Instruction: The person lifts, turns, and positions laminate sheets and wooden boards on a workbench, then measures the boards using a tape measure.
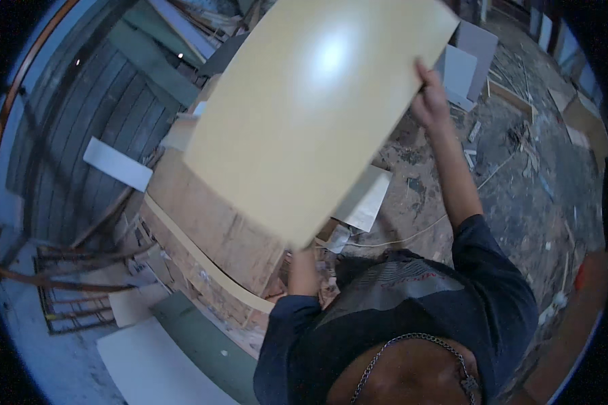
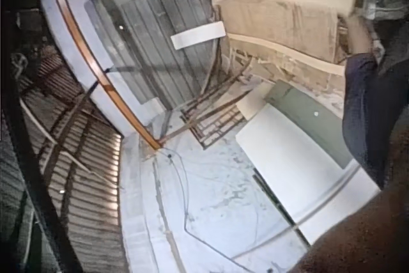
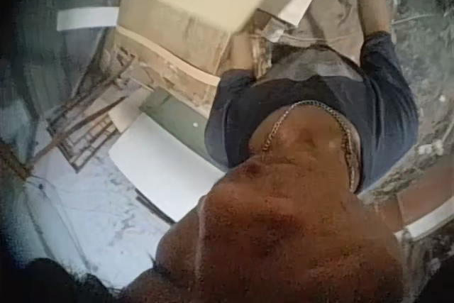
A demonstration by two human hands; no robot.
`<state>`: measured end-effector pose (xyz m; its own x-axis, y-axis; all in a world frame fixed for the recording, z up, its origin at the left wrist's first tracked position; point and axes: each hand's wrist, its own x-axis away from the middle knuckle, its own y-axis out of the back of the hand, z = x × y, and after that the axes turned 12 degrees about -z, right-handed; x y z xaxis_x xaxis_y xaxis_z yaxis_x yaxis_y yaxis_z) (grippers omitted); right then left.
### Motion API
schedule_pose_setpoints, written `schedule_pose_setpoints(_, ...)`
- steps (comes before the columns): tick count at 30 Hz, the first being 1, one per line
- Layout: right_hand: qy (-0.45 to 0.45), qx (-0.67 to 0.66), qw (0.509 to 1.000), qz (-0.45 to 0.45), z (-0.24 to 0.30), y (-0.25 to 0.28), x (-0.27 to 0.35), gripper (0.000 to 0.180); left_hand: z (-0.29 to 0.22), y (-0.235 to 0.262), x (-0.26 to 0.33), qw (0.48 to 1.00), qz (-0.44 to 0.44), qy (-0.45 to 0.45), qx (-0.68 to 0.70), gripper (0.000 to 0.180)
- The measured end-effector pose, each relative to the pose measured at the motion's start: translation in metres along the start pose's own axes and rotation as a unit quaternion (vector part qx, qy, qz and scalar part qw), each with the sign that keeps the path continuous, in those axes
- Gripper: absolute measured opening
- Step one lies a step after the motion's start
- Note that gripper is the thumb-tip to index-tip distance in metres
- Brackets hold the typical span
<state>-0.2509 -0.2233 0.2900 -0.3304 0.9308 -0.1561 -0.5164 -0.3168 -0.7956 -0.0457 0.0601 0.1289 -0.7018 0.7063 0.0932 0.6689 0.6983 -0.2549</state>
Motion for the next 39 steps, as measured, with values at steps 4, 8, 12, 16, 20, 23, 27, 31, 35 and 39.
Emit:
schedule_pose_setpoints(4, 0.121, 0.111, 0.984, 0.077, 0.069, 0.047, -0.066, 0.028, 0.013, 0.085, 0.003, 0.993, -0.050, 0.071, -0.075, 0.070)
schedule_pose_setpoints(8, 0.124, 0.235, 0.952, 0.150, 0.078, 0.006, -0.049, 0.034, -0.011, 0.066, 0.028, 0.997, 0.072, -0.024, 0.010, 0.070)
schedule_pose_setpoints(12, -0.009, 0.348, 0.914, 0.206, 0.020, -0.040, -0.013, 0.038, 0.013, -0.032, 0.056, 0.978, 0.088, -0.047, 0.185, 0.073)
schedule_pose_setpoints(16, 0.048, 0.575, 0.785, 0.227, -0.064, -0.029, -0.021, 0.042, 0.054, -0.050, 0.054, 0.963, -0.216, -0.052, 0.150, 0.055)
schedule_pose_setpoints(20, -0.049, 0.667, 0.658, 0.345, -0.138, 0.065, -0.029, 0.059, 0.083, -0.006, 0.035, 0.898, -0.387, -0.155, 0.138, 0.049)
schedule_pose_setpoints(23, -0.134, 0.698, 0.608, 0.354, -0.165, 0.111, 0.007, 0.053, 0.129, 0.063, 0.027, 0.872, -0.442, -0.146, 0.149, 0.044)
schedule_pose_setpoints(27, 0.006, 0.726, 0.622, 0.294, -0.169, 0.195, 0.057, 0.055, 0.121, 0.080, 0.025, 0.880, -0.418, -0.129, 0.185, 0.048)
schedule_pose_setpoints(31, 0.102, 0.718, 0.678, 0.121, -0.152, 0.244, 0.126, 0.051, 0.166, 0.132, -0.009, 0.903, -0.399, -0.136, 0.078, 0.046)
schedule_pose_setpoints(35, -0.033, 0.753, 0.656, -0.045, -0.152, 0.219, 0.196, 0.045, 0.225, 0.174, -0.044, 0.896, -0.412, -0.168, -0.001, 0.050)
schedule_pose_setpoints(39, -0.057, 0.735, 0.673, -0.059, -0.182, 0.213, 0.231, 0.046, 0.227, 0.167, -0.078, 0.805, -0.532, -0.137, -0.223, 0.053)
